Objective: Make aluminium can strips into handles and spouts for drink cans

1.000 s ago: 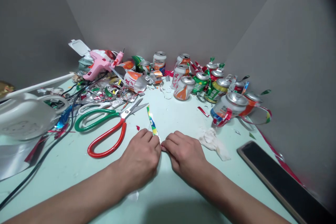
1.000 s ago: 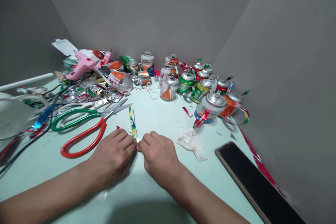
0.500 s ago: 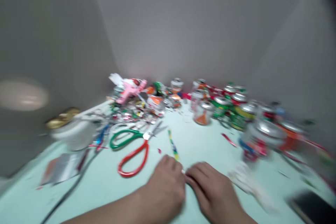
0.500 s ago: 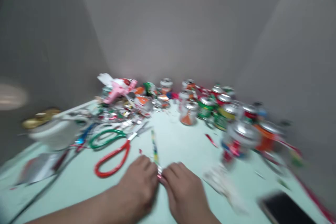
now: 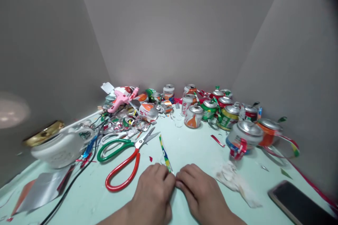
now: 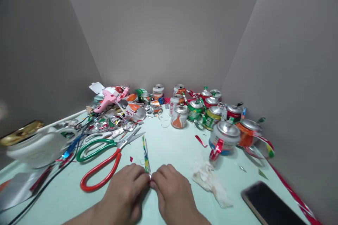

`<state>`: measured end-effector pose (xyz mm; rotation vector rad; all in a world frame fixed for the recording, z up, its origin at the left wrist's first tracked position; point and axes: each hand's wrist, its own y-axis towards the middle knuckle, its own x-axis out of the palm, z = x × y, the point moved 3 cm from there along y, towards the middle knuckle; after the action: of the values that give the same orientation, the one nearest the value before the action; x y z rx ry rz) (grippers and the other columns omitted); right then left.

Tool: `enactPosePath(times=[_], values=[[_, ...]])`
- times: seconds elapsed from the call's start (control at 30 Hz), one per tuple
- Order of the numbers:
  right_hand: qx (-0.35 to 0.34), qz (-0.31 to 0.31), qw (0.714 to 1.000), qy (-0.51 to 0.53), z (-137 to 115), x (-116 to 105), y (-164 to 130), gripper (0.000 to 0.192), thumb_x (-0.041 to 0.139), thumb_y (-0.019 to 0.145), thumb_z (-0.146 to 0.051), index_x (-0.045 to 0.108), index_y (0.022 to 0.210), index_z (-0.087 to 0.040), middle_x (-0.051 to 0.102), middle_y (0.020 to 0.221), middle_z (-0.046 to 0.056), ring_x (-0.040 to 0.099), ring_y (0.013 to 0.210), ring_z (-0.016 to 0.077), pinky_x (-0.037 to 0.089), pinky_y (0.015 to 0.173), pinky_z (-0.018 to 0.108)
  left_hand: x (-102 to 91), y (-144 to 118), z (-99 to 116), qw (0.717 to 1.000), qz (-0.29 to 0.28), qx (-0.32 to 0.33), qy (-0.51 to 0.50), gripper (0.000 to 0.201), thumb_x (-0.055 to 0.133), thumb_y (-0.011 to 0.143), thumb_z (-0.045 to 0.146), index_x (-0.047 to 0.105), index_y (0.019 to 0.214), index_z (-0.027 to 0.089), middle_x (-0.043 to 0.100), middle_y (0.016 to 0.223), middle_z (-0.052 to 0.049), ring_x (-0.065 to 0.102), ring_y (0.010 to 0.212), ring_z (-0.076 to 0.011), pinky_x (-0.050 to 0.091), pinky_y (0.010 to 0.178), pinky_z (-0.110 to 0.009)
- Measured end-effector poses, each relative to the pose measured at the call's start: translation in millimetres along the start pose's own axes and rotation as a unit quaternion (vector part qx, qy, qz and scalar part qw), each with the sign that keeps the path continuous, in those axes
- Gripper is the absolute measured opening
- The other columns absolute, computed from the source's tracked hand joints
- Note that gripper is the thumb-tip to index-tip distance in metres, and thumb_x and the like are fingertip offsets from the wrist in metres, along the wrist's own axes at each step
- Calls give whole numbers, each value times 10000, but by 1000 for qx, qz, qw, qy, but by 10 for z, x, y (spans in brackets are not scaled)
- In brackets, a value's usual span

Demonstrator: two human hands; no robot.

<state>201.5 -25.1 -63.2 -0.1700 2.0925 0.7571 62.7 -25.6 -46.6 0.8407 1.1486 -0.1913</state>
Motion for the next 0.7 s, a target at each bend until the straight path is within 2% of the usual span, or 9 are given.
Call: enactPosePath(times=[0.1,0.27,0.33,0.43,0.57,0.7], values=[[50,-7,998,23,-5,-42,52,127,523,834,-147,590,742,-202,570,739,16,514,702,161,380,634,289,-30,0,-7,1000,-16,-18,-21,246,477,553,44,585,728,179,570,704,-56,476,628,-178,387,551,-296],[78,-52,995,19,13,-51,123,119,555,833,-171,614,732,-188,571,724,12,513,729,164,364,696,319,-42,41,-19,998,-43,44,25,309,479,562,43,612,819,150,577,708,-67,476,649,-207,409,574,-329],[83,-64,994,10,19,-49,131,120,551,839,-178,619,741,-188,575,726,12,511,725,162,356,688,316,-45,49,-14,997,-43,62,33,271,489,594,54,612,818,144,575,699,-64,474,643,-208,414,581,-338],[84,-65,994,0,20,-42,127,117,555,839,-191,619,742,-188,580,722,10,508,715,157,349,680,309,-37,44,26,992,-40,99,61,138,497,653,62,592,709,145,556,654,-56,460,607,-198,398,562,-332],[50,-40,998,-14,-3,-43,93,154,515,850,-167,620,737,-177,573,706,22,491,696,153,353,646,287,12,34,108,977,-46,156,141,182,449,709,14,600,717,116,555,634,-66,473,582,-193,404,594,-348],[-38,-4,997,-68,-60,-76,42,186,464,861,-153,626,772,-169,582,724,45,467,683,161,355,616,285,39,42,98,973,-68,167,143,175,459,716,21,603,708,119,562,638,-65,487,589,-197,404,588,-349]])
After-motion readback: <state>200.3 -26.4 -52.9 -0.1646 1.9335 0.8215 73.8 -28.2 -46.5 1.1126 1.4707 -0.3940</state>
